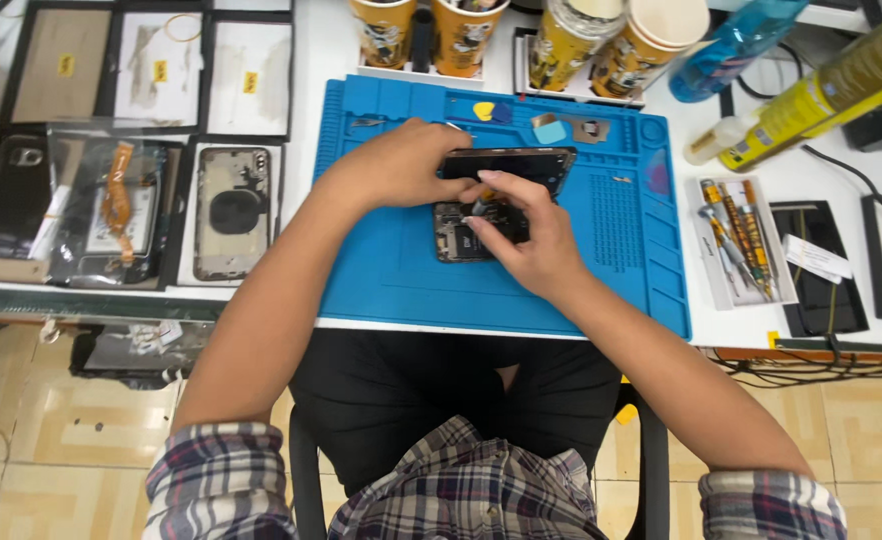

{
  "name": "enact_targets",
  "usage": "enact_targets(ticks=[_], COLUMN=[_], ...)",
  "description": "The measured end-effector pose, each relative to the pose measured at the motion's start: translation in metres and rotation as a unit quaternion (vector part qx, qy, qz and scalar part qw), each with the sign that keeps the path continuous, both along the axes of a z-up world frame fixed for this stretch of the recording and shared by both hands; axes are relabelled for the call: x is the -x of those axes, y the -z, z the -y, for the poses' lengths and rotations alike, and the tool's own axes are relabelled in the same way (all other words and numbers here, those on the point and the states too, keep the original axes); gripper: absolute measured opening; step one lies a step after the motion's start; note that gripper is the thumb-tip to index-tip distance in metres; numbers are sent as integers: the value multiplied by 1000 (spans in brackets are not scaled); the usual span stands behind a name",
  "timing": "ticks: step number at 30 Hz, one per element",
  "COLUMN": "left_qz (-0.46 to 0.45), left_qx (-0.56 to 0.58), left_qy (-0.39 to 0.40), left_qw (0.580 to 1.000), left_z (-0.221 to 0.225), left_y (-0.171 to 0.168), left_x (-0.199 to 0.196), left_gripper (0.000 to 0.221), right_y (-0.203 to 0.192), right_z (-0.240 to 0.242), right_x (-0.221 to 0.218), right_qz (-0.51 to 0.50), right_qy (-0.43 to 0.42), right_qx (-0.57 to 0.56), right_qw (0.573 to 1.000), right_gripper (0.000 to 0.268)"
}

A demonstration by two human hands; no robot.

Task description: The person disassembles a smartphone on a blue work mat, using a screwdriver to remove screws and a plastic pry tool to separate the screen. They then apply a liquid from a bottle to the internal components and use a yellow tool to clean the battery area.

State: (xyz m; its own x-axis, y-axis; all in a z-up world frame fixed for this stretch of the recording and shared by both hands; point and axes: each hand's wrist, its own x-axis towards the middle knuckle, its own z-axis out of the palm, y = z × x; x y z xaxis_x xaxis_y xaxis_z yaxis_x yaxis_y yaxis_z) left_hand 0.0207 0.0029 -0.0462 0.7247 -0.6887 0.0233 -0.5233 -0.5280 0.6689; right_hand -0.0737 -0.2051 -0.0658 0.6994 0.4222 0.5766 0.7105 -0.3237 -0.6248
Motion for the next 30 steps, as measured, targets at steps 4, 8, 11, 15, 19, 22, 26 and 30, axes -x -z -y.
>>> enact_targets(ticks=[4,8,11,15,19,22,26,30], left_qz=[5,5,4,-4,-2,3,1,-25], left_qx=[15,22,19,14,10,11,-32,-79], left_qy=[5,8,4,8,2,4,4,-4], left_qw=[1000,1000,1000,1000,1000,1000,999,997], left_z=[-4,-4,-4,-4,-3,-5,-4,1], left_y=[-4,-3,-7,-14,-13,-16,-31,-47], left_x=[2,1,3,7,6,9,13,18], left_gripper=[39,40,41,44,45,47,45,49], right_y=[2,1,4,11,14,3,-16,-41], right_z=[0,-1,-1,4,10,18,57,89], right_x=[-3,-1,-2,-6,-5,4,32,67], right_qz=[38,-22,-22,-45,-41,-32,-59,-85], right_qy=[22,19,26,22,21,20,126,237], right_qx=[41,18,21,-2,-43,-116,-118,14], right_qw=[998,999,999,999,998,993,983,968], right_gripper=[52,56,59,61,70,95,53,33])
